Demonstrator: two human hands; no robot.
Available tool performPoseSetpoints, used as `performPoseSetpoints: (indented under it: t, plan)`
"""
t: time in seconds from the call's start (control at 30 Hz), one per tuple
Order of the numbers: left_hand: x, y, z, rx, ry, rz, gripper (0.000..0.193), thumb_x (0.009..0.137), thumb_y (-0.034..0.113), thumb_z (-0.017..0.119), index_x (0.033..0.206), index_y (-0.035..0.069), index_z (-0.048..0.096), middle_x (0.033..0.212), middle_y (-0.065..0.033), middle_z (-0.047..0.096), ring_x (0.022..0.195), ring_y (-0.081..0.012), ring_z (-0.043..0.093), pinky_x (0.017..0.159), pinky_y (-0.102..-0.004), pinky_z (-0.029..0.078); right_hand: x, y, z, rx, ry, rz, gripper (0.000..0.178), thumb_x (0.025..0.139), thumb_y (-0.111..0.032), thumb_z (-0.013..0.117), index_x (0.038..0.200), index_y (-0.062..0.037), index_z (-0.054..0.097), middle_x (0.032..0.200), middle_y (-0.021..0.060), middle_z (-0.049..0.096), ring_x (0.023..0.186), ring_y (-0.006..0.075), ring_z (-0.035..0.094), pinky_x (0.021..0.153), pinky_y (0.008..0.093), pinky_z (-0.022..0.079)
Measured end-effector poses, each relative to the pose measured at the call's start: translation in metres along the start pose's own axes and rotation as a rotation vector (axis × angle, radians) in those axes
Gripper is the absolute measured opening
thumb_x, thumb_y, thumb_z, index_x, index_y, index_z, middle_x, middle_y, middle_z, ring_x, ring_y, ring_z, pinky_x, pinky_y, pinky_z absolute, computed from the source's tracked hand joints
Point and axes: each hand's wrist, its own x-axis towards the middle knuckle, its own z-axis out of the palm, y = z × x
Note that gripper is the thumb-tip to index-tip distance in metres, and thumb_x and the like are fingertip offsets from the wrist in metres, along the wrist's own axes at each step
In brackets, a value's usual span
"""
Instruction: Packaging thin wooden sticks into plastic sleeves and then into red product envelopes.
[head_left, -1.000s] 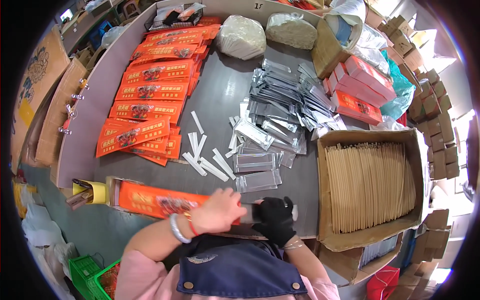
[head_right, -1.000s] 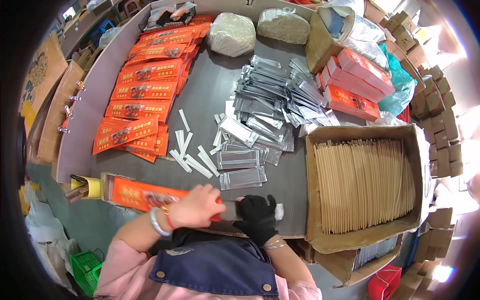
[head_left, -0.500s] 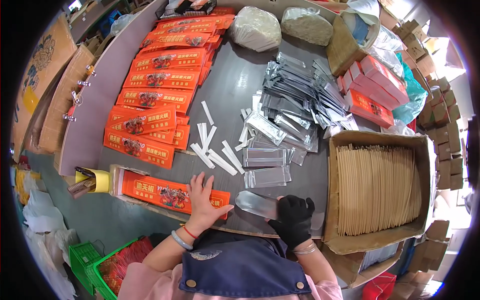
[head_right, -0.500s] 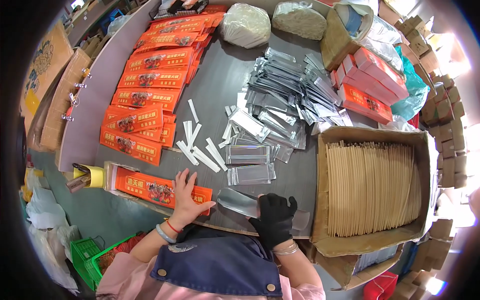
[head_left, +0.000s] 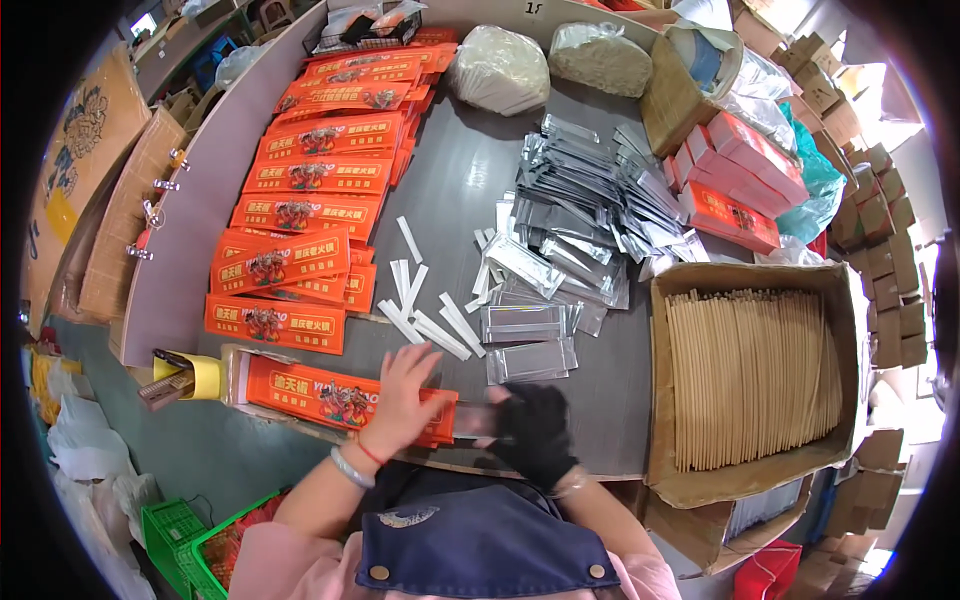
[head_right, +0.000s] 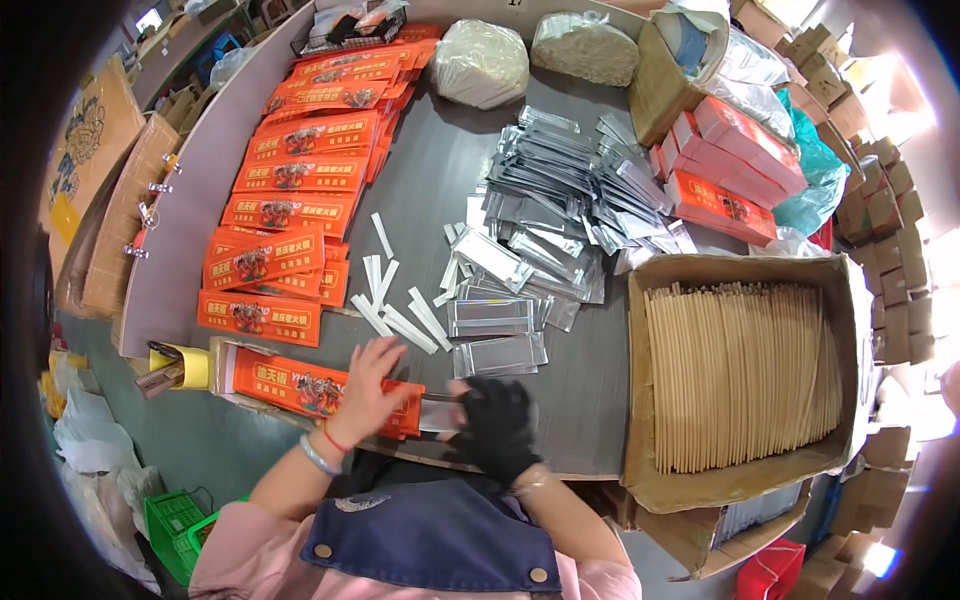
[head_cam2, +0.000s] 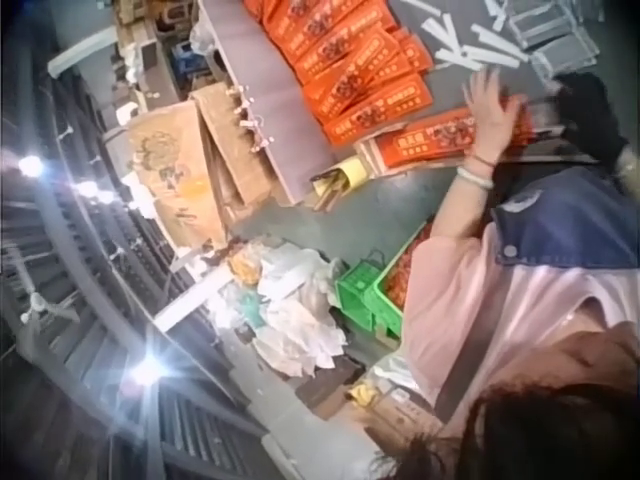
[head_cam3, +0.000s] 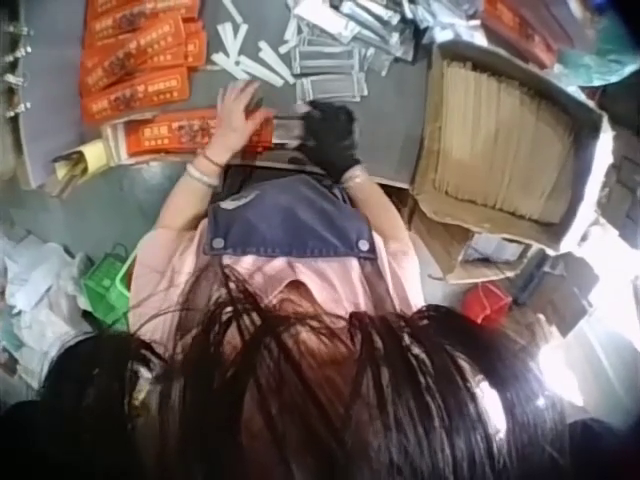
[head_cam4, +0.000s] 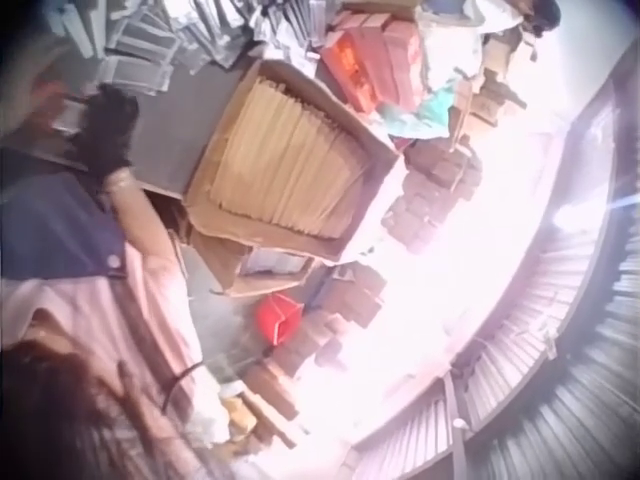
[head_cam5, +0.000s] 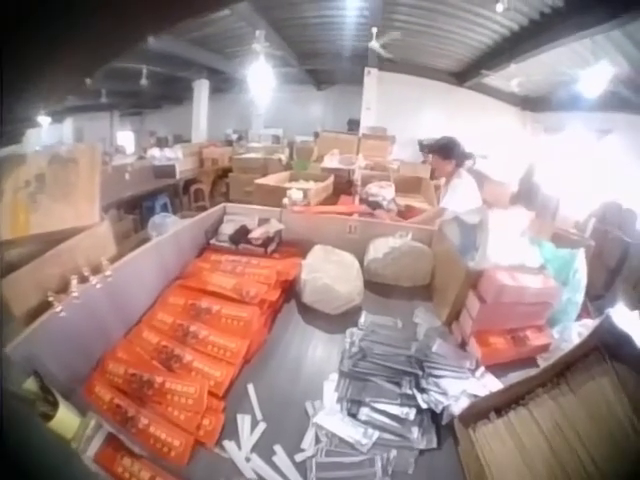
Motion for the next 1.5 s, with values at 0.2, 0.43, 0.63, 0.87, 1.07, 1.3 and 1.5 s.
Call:
performPoseSetpoints:
  t: [0.2,0.43,0.63,0.87,1.07,1.3,1.5]
  plan:
    - [0.069,-0.028,-0.011,0.257,0.102,0.295,0.016,0.073,0.013,0.074,0.087,0.011,0.067,0.093,-0.0040,0.062,0.094,-0.0259,0.056,0.080,-0.0387,0.043,-0.095,0.122,-0.069,-0.413,0.378,0.697,0.039,0.078,-0.024,0.074,0.109,-0.0042,0.059,0.102,0.0164,0.061,0.098,0.0353,0.057,0.086,0.0459,0.044]
    - [0.084,0.000,0.000,0.059,0.010,0.333,0.017,0.073,0.014,0.074,0.086,0.010,0.063,0.088,-0.0028,0.059,0.090,-0.0256,0.055,0.079,-0.0395,0.041,-0.108,0.141,-0.079,-0.733,0.047,1.034,0.028,0.081,-0.023,0.068,0.098,-0.0058,0.055,0.095,0.0134,0.057,0.092,0.0341,0.057,0.078,0.0464,0.047]
    - [0.116,0.042,0.040,0.195,0.086,0.274,0.040,0.068,0.014,0.080,0.104,0.011,0.063,0.106,-0.0051,0.057,0.101,-0.0280,0.053,0.085,-0.0415,0.042,-0.104,0.142,-0.068,-0.653,0.077,1.006,0.019,0.083,-0.018,0.064,0.093,-0.0076,0.053,0.093,0.0126,0.056,0.091,0.0319,0.058,0.075,0.0442,0.048]
    - [0.120,0.047,0.044,0.182,0.153,0.368,0.039,0.066,0.015,0.082,0.102,0.014,0.067,0.107,-0.0035,0.057,0.101,-0.0267,0.053,0.085,-0.0406,0.042,-0.109,0.143,-0.063,-0.731,0.047,1.017,0.015,0.088,-0.020,0.061,0.092,-0.0075,0.053,0.092,0.0131,0.057,0.091,0.0318,0.058,0.074,0.0442,0.048]
    - [0.113,0.048,0.036,0.181,0.149,0.479,0.027,0.069,0.012,0.079,0.094,0.011,0.070,0.081,-0.0030,0.063,0.081,-0.0244,0.059,0.081,-0.0391,0.044,-0.101,0.136,-0.064,-0.701,0.085,1.012,0.013,0.090,-0.020,0.059,0.091,-0.0082,0.054,0.089,0.0117,0.058,0.086,0.0305,0.060,0.071,0.0431,0.049]
    - [0.039,0.063,0.015,-0.023,-0.397,0.279,0.026,0.067,0.019,0.082,0.087,0.009,0.071,0.080,-0.0052,0.066,0.079,-0.0262,0.060,0.077,-0.0397,0.047,-0.101,0.127,-0.067,-0.551,0.108,1.005,0.010,0.091,-0.016,0.056,0.092,-0.0063,0.056,0.087,0.0161,0.059,0.085,0.0332,0.061,0.072,0.0437,0.048]
    - [-0.001,0.043,-0.006,0.006,-0.115,0.226,0.057,0.061,0.026,0.085,0.111,0.008,0.066,0.111,-0.0079,0.060,0.108,-0.0309,0.052,0.093,-0.0437,0.042,-0.087,0.090,-0.079,-0.059,0.202,0.309,0.015,0.087,-0.016,0.061,0.100,-0.0107,0.066,0.080,0.0133,0.059,0.073,0.0344,0.058,0.066,0.0463,0.045]
